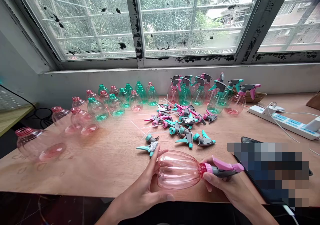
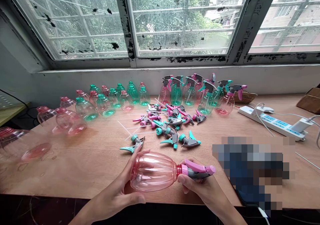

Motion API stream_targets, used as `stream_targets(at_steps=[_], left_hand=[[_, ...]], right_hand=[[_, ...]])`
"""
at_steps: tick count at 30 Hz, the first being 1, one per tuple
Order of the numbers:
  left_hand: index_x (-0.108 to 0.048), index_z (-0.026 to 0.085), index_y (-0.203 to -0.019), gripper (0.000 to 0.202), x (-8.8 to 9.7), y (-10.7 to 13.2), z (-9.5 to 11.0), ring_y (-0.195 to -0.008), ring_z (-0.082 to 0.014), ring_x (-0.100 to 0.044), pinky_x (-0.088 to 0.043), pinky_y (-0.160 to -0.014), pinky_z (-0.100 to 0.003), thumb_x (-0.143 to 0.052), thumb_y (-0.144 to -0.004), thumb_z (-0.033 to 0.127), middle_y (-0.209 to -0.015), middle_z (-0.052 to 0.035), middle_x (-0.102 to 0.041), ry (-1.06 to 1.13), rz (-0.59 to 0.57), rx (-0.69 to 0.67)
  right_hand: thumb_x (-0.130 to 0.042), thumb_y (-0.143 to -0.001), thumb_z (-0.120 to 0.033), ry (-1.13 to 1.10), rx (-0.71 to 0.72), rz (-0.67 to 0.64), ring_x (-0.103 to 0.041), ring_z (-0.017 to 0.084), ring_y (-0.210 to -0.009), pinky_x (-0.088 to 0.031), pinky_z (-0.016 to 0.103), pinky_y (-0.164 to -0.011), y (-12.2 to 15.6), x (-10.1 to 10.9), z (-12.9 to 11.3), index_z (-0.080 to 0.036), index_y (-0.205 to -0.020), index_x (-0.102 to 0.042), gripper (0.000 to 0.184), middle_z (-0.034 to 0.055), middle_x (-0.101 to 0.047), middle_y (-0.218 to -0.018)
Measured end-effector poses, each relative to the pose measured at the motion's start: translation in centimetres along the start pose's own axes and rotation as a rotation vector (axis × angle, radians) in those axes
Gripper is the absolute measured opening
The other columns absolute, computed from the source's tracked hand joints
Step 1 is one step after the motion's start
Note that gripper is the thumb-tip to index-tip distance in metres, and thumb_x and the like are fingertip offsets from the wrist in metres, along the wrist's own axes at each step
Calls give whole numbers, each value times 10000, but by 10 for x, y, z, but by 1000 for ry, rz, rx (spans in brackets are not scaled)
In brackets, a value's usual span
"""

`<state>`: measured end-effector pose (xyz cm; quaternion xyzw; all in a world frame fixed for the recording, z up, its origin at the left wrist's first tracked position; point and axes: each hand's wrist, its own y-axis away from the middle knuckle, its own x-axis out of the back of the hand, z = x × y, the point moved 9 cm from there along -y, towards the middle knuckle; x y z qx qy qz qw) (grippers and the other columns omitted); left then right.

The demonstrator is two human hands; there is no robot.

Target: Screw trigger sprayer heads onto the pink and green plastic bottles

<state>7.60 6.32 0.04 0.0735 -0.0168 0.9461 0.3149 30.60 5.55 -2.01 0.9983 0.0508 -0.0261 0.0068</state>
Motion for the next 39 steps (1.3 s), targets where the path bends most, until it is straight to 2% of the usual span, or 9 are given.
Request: stream_targets(at_steps=[4,8,10,16,19,23,28,34,39], left_hand=[[-29,454,-1662,1087,-1,0,2,-1503,-334,-436,-295,-1285,-521,-810,-910,380,-1768,-65,-199,24,0,-4],[-4,444,-1664,1040,0,0,5,-1562,-316,-350,-250,-1305,-498,-756,-957,319,-1765,-71,-206,-47,18,-23],[25,456,-1658,1023,0,-1,4,-1561,-305,-354,-257,-1302,-489,-724,-979,304,-1765,-65,-204,-53,16,-21],[52,424,-1661,1203,1,-1,-4,-1597,-350,-250,-237,-1314,-493,-852,-868,380,-1772,-59,-188,-21,-17,7],[9,433,-1663,1130,3,0,-7,-1593,-338,-262,-212,-1322,-492,-822,-896,413,-1775,-37,-191,-29,-8,27],[49,464,-1650,1101,0,1,-1,-1543,-314,-384,-272,-1302,-484,-784,-934,388,-1772,-33,-194,-39,-15,-3],[82,468,-1645,1061,-1,0,3,-1629,-279,-206,-162,-1336,-461,-731,-980,319,-1780,-16,-162,-101,0,-19],[57,467,-1648,1153,1,0,0,-1626,-310,-204,-162,-1337,-485,-819,-901,403,-1785,-13,-149,-11,0,19],[42,480,-1647,1123,1,-1,-4,-1593,-306,-295,-224,-1323,-483,-802,-920,333,-1779,-14,-161,-26,-8,28]], right_hand=[[-807,-866,-523,-18,3,0,-543,192,-595,-402,347,-668,0,1,1,-203,-937,-719,339,-34,-645,-603],[-823,-850,-528,-33,-29,24,-567,202,-612,-427,350,-671,1,5,7,-202,-879,-726,342,-17,-672,-598],[-825,-848,-532,-31,-31,20,-571,206,-613,-428,349,-657,1,5,8,-203,-862,-734,342,-12,-675,-597],[-818,-863,-522,-27,-24,10,-569,202,-611,-428,354,-669,1,5,9,-202,-946,-729,342,-18,-676,-612],[-810,-876,-511,-17,-19,-4,-561,196,-611,-420,355,-677,0,4,9,-198,-956,-720,335,-22,-666,-613],[-804,-885,-496,-10,9,11,-552,193,-611,-399,360,-693,0,6,7,-203,-958,-712,317,-31,-665,-599],[-806,-884,-491,-13,7,3,-565,199,-614,-408,361,-688,0,5,8,-215,-868,-692,299,-24,-671,-599],[-811,-886,-487,-35,1,-33,-540,189,-614,-376,338,-642,0,0,4,-210,-988,-724,308,-33,-652,-622],[-786,-905,-505,-7,3,-25,-538,197,-635,-360,367,-704,0,2,5,-209,-930,-701,309,-34,-652,-611]])
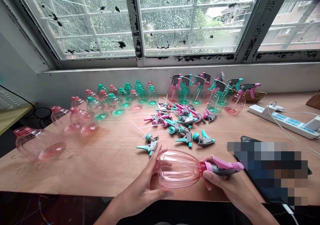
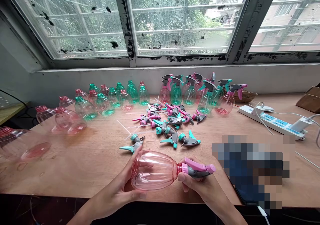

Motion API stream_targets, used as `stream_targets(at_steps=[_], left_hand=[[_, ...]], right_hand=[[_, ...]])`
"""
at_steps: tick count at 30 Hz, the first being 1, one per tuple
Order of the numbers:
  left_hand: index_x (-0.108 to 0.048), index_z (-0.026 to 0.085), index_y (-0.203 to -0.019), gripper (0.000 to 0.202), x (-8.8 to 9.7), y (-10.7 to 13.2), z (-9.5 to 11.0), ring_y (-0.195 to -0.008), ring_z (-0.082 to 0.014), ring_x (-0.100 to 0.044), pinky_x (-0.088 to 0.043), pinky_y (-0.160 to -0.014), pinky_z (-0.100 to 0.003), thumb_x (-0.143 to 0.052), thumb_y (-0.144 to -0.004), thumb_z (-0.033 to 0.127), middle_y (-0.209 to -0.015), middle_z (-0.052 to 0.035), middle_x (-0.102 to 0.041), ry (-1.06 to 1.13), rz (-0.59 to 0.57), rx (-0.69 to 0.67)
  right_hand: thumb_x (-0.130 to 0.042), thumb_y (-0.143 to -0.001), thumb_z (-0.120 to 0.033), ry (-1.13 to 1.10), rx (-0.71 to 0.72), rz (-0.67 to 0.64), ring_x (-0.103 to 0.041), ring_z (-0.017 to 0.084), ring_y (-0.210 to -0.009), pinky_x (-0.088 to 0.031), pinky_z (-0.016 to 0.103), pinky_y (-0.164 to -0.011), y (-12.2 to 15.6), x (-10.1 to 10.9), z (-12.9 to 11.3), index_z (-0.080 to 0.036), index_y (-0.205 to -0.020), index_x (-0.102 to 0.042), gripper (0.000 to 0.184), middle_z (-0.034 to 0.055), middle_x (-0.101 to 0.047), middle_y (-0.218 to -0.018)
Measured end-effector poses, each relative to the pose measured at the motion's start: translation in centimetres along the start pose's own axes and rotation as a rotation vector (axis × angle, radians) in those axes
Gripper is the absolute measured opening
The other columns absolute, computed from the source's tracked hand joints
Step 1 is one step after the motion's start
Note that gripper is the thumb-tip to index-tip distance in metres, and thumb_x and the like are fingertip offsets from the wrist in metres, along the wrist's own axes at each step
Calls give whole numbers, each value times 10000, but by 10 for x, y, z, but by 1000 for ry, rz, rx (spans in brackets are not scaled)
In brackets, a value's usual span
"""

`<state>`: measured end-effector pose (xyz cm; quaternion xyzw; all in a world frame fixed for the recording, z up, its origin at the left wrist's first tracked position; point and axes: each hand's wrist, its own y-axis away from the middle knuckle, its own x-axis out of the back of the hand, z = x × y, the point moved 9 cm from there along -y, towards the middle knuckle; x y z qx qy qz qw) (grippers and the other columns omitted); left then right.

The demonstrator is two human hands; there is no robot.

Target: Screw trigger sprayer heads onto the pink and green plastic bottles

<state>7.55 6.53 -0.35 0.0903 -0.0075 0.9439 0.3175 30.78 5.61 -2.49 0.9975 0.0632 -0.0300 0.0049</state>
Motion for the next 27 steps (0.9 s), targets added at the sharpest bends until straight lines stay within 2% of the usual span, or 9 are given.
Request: stream_targets(at_steps=[4,9,12,14,18,20,23,27], left_hand=[[58,476,-1648,1067,1,-1,2,-1644,-275,-141,-162,-1340,-448,-737,-966,270,-1778,4,-160,-53,8,-25],[98,454,-1646,1230,-1,0,3,-1645,-307,-127,-191,-1335,-451,-848,-873,314,-1785,-5,-142,-33,0,-5],[53,425,-1661,1169,-1,0,2,-1649,-300,-97,-123,-1346,-456,-826,-893,359,-1786,-7,-146,-1,-4,16],[22,431,-1663,1113,0,-1,0,-1638,-293,-149,-134,-1343,-452,-801,-917,356,-1783,-6,-157,10,-2,23],[32,499,-1643,1077,-1,-1,2,-1516,-274,-414,-300,-1287,-446,-766,-947,303,-1764,-5,-210,32,-11,-15],[19,530,-1634,1024,-3,0,4,-1499,-252,-438,-299,-1284,-433,-724,-977,275,-1760,11,-218,33,-19,-47],[9,528,-1636,1045,-3,1,3,-1551,-258,-362,-273,-1296,-427,-743,-961,262,-1774,19,-169,28,-15,-41],[34,435,-1662,1147,-1,2,1,-1628,-312,-174,-199,-1325,-464,-817,-901,328,-1785,-23,-134,14,-6,7]], right_hand=[[-791,-891,-523,20,-16,15,-537,205,-644,-348,384,-732,0,2,4,-207,-947,-695,335,-35,-660,-606],[-799,-870,-529,26,-44,37,-555,217,-648,-371,400,-749,1,4,7,-208,-942,-698,345,-24,-675,-611],[-786,-880,-528,43,-44,21,-543,213,-639,-362,397,-739,1,4,7,-208,-940,-696,338,-27,-663,-611],[-775,-890,-528,44,-45,12,-539,210,-637,-353,394,-737,0,3,8,-209,-943,-689,334,-30,-660,-618],[-775,-894,-520,32,-40,9,-543,210,-642,-345,390,-745,0,3,8,-217,-938,-675,322,-37,-659,-620],[-771,-898,-519,37,-31,2,-536,207,-635,-340,387,-738,0,2,6,-216,-928,-673,319,-38,-653,-614],[-772,-891,-524,46,-26,5,-533,209,-631,-352,383,-726,0,1,4,-214,-891,-682,322,-35,-644,-607],[-777,-879,-535,55,-21,15,-531,210,-625,-366,382,-712,0,1,1,-209,-915,-694,338,-32,-641,-603]])
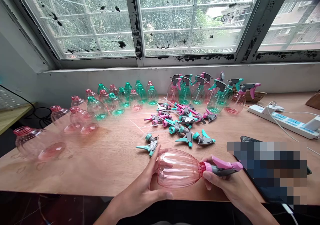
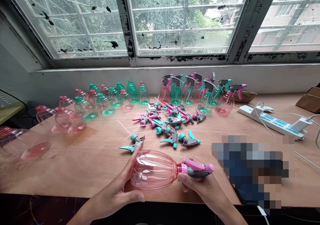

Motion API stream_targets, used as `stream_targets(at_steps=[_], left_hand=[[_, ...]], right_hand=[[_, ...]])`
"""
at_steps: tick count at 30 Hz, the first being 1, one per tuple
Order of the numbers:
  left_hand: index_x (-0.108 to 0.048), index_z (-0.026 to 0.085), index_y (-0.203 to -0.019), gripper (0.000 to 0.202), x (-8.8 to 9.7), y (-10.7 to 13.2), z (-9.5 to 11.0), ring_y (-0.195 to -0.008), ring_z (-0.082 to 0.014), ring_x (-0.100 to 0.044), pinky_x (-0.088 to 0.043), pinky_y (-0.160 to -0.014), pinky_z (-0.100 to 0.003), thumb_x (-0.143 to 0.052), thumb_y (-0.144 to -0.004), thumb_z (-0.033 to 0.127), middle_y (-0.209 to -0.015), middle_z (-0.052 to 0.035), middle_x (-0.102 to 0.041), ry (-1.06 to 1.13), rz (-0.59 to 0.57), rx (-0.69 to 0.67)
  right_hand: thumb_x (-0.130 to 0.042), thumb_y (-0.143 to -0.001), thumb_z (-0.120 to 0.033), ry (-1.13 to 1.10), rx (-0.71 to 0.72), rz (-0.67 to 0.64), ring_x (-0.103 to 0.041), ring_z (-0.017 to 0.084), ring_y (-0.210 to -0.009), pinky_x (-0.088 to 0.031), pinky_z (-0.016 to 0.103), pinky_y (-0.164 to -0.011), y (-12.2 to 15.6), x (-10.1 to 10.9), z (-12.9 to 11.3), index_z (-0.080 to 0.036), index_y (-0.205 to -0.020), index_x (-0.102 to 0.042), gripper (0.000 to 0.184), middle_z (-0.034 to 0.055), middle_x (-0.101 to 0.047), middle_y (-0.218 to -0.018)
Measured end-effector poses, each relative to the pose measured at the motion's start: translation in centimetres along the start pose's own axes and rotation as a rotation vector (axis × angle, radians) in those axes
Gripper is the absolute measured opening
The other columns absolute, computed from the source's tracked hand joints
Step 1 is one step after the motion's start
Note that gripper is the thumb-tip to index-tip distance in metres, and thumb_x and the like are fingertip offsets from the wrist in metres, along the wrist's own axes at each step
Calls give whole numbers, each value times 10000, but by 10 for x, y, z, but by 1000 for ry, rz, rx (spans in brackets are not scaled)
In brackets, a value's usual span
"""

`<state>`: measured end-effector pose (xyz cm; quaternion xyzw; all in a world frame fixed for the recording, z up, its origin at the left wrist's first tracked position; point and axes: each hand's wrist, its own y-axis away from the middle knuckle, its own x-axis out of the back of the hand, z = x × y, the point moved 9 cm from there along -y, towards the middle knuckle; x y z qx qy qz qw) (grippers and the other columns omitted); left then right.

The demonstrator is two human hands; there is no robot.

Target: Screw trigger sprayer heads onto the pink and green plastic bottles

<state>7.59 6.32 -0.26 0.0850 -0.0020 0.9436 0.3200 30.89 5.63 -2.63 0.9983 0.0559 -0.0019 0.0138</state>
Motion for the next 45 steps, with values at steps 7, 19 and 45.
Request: stream_targets(at_steps=[7,19,45], left_hand=[[-9,434,-1665,1066,1,0,3,-1609,-319,-228,-158,-1335,-492,-781,-933,370,-1780,-18,-167,-35,21,19],[30,479,-1649,1093,-2,-1,6,-1461,-290,-475,-295,-1282,-481,-784,-935,331,-1768,-30,-173,16,-2,-10],[66,470,-1648,1041,0,0,6,-1585,-309,-291,-273,-1301,-471,-719,-981,320,-1777,-29,-160,-70,9,-48]], right_hand=[[-780,-871,-538,1,-10,27,-552,224,-632,-398,405,-732,1,2,2,-218,-910,-696,333,-20,-657,-605],[-823,-845,-533,-56,-18,43,-562,198,-600,-409,365,-692,1,3,6,-209,-969,-726,360,-30,-669,-598],[-810,-858,-533,-39,2,47,-563,213,-621,-426,380,-689,2,3,2,-209,-913,-718,341,-16,-668,-593]])
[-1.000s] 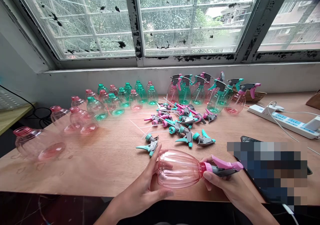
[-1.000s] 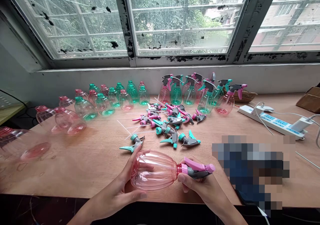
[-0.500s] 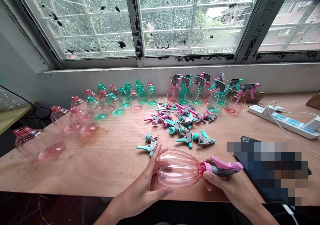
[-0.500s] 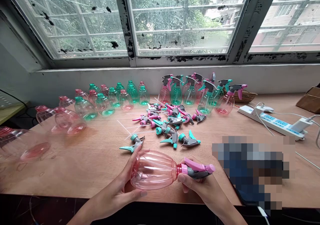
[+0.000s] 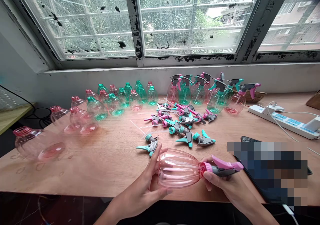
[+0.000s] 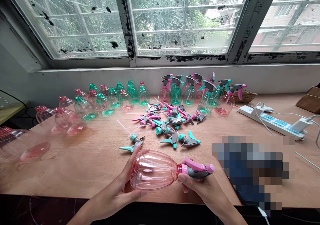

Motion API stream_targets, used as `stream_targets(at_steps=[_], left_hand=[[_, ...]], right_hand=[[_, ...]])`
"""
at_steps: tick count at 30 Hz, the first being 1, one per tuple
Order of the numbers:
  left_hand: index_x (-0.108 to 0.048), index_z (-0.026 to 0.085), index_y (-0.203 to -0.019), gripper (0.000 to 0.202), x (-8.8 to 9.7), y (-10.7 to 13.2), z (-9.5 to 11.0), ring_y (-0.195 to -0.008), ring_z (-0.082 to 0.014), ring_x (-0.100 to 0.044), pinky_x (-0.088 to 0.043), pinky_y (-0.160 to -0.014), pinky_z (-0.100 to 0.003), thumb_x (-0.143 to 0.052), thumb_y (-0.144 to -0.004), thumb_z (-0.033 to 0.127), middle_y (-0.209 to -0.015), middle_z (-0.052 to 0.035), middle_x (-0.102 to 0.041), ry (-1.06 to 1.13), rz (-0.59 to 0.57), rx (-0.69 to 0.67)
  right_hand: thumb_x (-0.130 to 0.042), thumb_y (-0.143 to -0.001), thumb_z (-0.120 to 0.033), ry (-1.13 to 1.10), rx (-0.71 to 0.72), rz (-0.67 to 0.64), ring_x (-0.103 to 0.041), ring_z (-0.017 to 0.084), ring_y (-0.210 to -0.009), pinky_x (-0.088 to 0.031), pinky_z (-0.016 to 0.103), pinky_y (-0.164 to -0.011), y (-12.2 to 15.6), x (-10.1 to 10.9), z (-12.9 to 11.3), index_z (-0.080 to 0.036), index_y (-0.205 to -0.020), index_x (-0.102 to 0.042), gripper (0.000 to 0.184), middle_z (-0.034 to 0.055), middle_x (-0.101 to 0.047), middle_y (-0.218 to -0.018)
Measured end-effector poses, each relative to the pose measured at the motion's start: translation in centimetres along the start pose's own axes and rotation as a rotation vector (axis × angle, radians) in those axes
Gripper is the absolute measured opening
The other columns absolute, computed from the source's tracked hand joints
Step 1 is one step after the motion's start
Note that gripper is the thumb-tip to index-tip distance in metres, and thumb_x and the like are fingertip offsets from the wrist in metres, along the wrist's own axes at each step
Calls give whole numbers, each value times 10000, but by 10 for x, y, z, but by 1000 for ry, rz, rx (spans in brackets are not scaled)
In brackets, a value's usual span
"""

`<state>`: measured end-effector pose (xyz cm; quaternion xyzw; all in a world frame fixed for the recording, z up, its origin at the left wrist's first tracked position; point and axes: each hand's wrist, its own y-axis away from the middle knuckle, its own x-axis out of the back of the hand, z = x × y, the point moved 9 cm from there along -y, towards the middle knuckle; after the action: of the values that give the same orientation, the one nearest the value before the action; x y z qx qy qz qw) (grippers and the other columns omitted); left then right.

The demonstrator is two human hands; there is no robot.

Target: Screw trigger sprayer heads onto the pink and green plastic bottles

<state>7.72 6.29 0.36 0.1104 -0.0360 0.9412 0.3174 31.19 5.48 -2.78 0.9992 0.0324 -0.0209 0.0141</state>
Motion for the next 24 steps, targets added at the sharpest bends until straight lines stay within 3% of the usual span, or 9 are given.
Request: stream_targets(at_steps=[5,10,13,17,24], left_hand=[[97,435,-1652,1092,-1,-1,2,-1610,-325,-236,-266,-1307,-460,-742,-964,307,-1780,-51,-154,9,-3,14],[68,440,-1654,1121,-1,0,0,-1636,-323,-164,-198,-1328,-479,-784,-932,343,-1785,-28,-149,69,-5,43],[55,437,-1657,1110,-1,0,0,-1594,-331,-283,-218,-1318,-507,-781,-935,324,-1780,-45,-168,58,-2,35],[57,506,-1636,1054,-3,-1,3,-1447,-279,-501,-347,-1256,-479,-726,-974,263,-1761,-43,-188,70,-11,-1],[69,522,-1626,1156,-3,-1,-2,-1452,-287,-480,-346,-1252,-465,-815,-914,297,-1757,-29,-200,107,-28,-12]], right_hand=[[-811,-837,-573,5,-10,9,-563,220,-612,-414,371,-659,0,0,0,-210,-966,-730,393,-13,-670,-590],[-800,-868,-556,-7,-14,-41,-547,210,-634,-387,369,-690,0,-2,1,-207,-860,-730,356,-12,-664,-606],[-813,-864,-539,-35,-15,-30,-550,208,-637,-386,365,-702,0,-1,2,-218,-864,-720,335,-23,-669,-604],[-825,-856,-520,-39,-16,-14,-555,207,-635,-390,364,-711,0,-1,2,-221,-834,-696,326,-27,-672,-598],[-807,-884,-502,-54,-16,-29,-555,204,-631,-383,372,-707,0,-1,5,-209,-971,-708,321,-26,-679,-608]])
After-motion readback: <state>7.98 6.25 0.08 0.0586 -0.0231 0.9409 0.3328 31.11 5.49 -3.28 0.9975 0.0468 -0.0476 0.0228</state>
